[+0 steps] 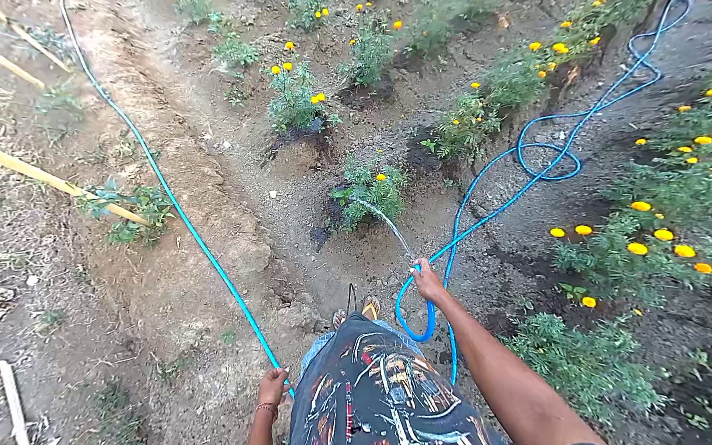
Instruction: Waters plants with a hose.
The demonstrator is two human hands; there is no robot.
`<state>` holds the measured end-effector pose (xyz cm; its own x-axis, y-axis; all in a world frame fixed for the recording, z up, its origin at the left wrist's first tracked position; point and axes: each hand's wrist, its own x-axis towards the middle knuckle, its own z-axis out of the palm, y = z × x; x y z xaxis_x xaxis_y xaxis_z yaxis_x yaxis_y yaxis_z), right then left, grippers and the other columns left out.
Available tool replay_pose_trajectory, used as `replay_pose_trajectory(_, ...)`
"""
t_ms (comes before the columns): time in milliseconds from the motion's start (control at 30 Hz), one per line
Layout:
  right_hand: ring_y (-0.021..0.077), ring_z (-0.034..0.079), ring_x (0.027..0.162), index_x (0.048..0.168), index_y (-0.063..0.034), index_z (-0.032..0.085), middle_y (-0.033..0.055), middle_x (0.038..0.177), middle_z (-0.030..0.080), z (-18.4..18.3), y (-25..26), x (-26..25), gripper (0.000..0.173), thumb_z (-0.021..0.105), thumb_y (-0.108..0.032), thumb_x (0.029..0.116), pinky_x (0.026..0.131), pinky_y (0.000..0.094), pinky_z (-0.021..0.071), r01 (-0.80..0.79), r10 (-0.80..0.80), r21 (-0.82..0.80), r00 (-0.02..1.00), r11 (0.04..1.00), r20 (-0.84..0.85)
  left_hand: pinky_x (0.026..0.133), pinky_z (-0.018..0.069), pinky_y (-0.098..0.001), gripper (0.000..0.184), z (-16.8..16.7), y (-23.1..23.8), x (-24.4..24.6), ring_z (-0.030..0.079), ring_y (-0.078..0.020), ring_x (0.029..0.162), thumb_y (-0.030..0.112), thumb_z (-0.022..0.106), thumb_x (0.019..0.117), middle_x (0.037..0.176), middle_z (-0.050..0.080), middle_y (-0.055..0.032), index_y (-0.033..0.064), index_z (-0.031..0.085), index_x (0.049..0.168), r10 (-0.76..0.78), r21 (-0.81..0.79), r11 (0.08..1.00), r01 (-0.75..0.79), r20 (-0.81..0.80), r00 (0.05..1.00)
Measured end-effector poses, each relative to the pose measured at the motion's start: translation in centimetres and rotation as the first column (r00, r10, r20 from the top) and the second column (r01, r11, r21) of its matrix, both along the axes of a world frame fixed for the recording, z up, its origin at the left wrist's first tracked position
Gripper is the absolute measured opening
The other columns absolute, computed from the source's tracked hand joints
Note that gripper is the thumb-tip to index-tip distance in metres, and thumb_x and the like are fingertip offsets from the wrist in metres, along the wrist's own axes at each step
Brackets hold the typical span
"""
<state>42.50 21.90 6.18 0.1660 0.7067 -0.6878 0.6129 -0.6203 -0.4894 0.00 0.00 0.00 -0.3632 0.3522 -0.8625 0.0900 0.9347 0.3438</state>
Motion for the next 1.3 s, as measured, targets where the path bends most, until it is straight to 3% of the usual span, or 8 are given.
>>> replay_pose_trajectory(133,0.035,0.066,0.089,0.15,-0.0102,0.034,0.0233,0.112,0.063,-0.1,0.0,1.1,0.04,0.038,-0.024,0.1128,0.079,0.052,0.0535,0.063,-0.062,0.022,0.998,0.998,-0.006,0.078,0.0563,-0.0472,0.031,-0.2,0.1,0.2,0.069,-0.0328,0.094,0.015,0.06,0.1047,0.118,0.067,-0.026,-0.0055,0.06,0.127,0.008,0.001,1.0,-0.008,0.007,1.0)
replay_pose_trajectory(433,0.0418,0.067,0.104,0.15,-0.0079,0.035,0.0278,0.122,0.063,0.1,0.8,1.2,0.042,0.041,-0.025,0.1123,0.09,0.0568,0.0528,0.025,-0.025,0.011,0.999,1.0,0.022,0.077,0.0549,-0.0464,0.03,-0.6,-0.2,-0.1,0.067,-0.0307,0.089,0.017,0.06,0.105,0.113,0.067,-0.026,-0.0068,0.061,0.124,-0.029,-0.001,1.0,0.029,-0.003,1.0)
replay_pose_trajectory(567,0.0405,0.068,0.104,0.149,-0.0073,0.037,0.0268,0.123,0.063,-0.4,0.6,1.4,0.041,0.042,-0.023,0.1121,0.089,0.0562,0.0538,0.028,-0.028,0.023,0.999,0.999,0.016,0.075,0.0552,-0.0454,0.031,-0.7,0.3,-0.3,0.068,-0.031,0.089,0.017,0.059,0.1053,0.114,0.067,-0.0261,-0.0068,0.06,0.125,-0.016,-0.005,1.0,0.016,0.001,1.0)
replay_pose_trajectory(700,0.0394,0.068,0.096,0.15,-0.0109,0.035,0.0259,0.118,0.064,-0.1,0.4,1.2,0.04,0.04,-0.026,0.1127,0.083,0.0547,0.0543,0.058,-0.058,0.003,0.998,0.998,-0.002,0.079,0.0557,-0.0469,0.031,-0.4,1.2,0.0,0.068,-0.0326,0.093,0.016,0.059,0.1053,0.116,0.067,-0.0267,-0.0069,0.06,0.126,-0.032,-0.009,0.999,0.032,0.003,0.999)
replay_pose_trajectory(900,0.0407,0.067,0.106,0.15,-0.0085,0.036,0.0272,0.12,0.064,0.7,0.5,1.1,0.041,0.041,-0.023,0.1123,0.091,0.0559,0.0522,0.059,-0.059,0.018,0.998,0.998,-0.011,0.084,0.0549,-0.047,0.03,0.3,2.0,0.4,0.067,-0.032,0.096,0.014,0.058,0.1056,0.117,0.066,-0.0277,-0.0095,0.06,0.125,-0.089,-0.002,0.996,0.089,0.016,0.996)
replay_pose_trajectory(1033,0.0411,0.067,0.107,0.15,-0.0087,0.037,0.0271,0.121,0.064,0.1,0.0,1.8,0.041,0.042,-0.023,0.1119,0.093,0.0563,0.052,0.065,-0.065,0.025,0.998,0.998,-0.002,0.077,0.0546,-0.0426,0.029,-0.1,1.7,0.2,0.066,-0.0255,0.084,0.015,0.059,0.1053,0.107,0.067,-0.0231,-0.0077,0.061,0.122,-0.119,0.01,0.993,0.119,0.008,0.993)
replay_pose_trajectory(1167,0.0411,0.068,0.105,0.149,-0.0071,0.038,0.0268,0.12,0.065,0.8,0.2,3.2,0.04,0.041,-0.022,0.1121,0.091,0.0562,0.053,0.182,-0.184,0.119,0.983,0.976,0.003,0.084,0.0557,-0.0468,0.033,-0.1,2.3,0.0,0.067,-0.0312,0.095,0.016,0.058,0.1062,0.117,0.065,-0.0273,-0.0096,0.059,0.126,-0.109,0.01,0.994,0.109,0.022,0.994)
replay_pose_trajectory(1300,0.0402,0.068,0.1,0.148,-0.006,0.038,0.0267,0.115,0.065,1.9,1.0,4.4,0.039,0.04,-0.022,0.1122,0.088,0.0549,0.0534,0.264,-0.272,0.187,0.962,0.946,0.017,0.081,0.0554,-0.046,0.03,0.1,3.1,-0.1,0.067,-0.03,0.092,0.015,0.057,0.106,0.115,0.066,-0.0264,-0.009,0.06,0.125,-0.123,0.005,0.992,0.123,0.013,0.992)
